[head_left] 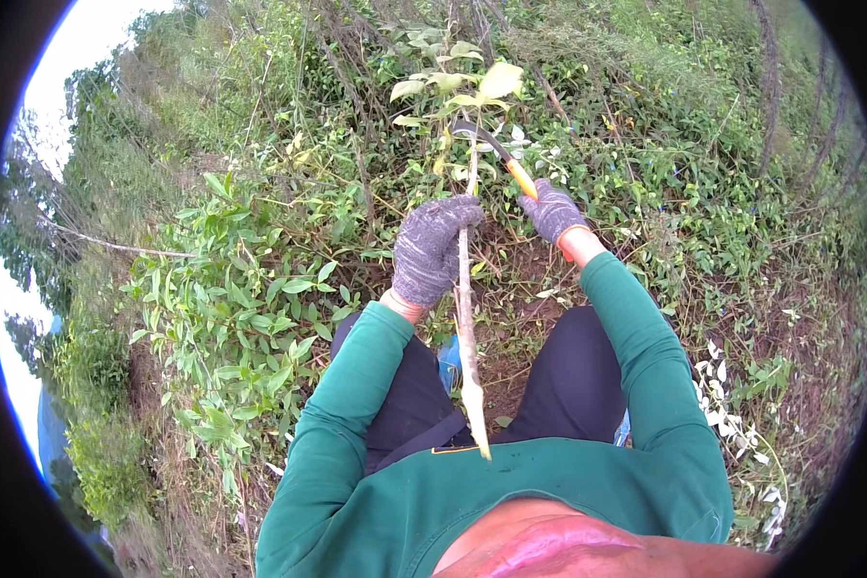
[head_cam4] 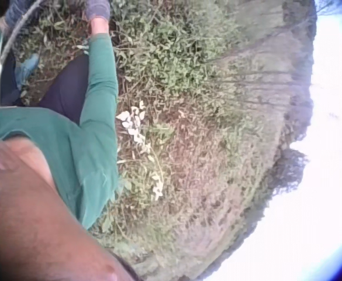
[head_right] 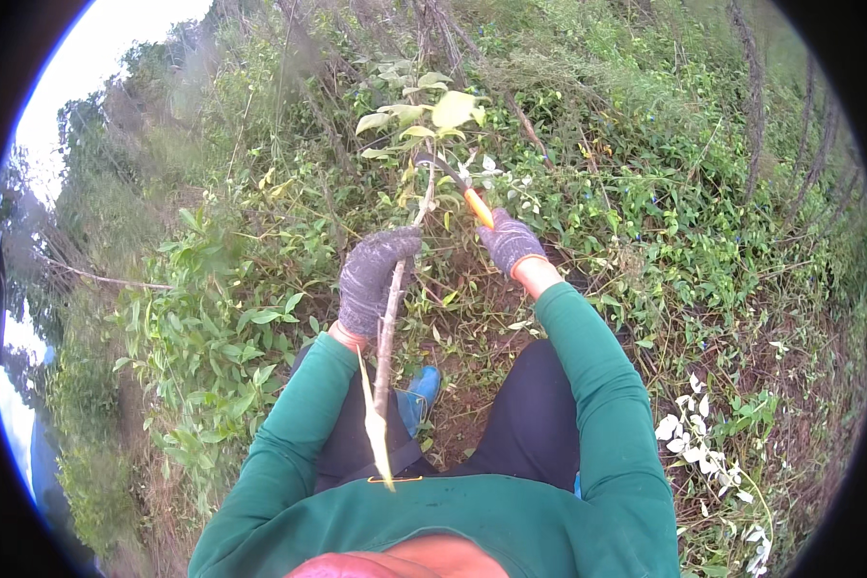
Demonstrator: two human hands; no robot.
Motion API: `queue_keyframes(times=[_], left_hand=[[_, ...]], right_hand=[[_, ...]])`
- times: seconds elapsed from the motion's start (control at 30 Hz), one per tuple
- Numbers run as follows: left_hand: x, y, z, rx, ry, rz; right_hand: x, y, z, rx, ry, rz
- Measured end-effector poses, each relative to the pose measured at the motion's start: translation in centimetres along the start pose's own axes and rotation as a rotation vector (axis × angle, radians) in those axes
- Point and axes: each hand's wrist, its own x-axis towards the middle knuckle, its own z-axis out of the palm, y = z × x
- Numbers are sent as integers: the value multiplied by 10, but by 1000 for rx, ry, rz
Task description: The person kneels on the ground and uses a sickle to cut and clear vegetation, including small branches and weeds. The person gathers the cut plant material and moves it aside.
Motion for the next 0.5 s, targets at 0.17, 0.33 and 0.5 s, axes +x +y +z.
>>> queue_keyframes(times=[0.17,0.33,0.5], left_hand=[[4,-3,13,-233,112,-228],[11,-21,12,-408,110,-271],[14,-38,18,-705,177,-544]], right_hand=[[-31,29,-3,-36,0,67],[-55,45,-6,24,-35,125],[-96,67,-11,-18,1,165]])
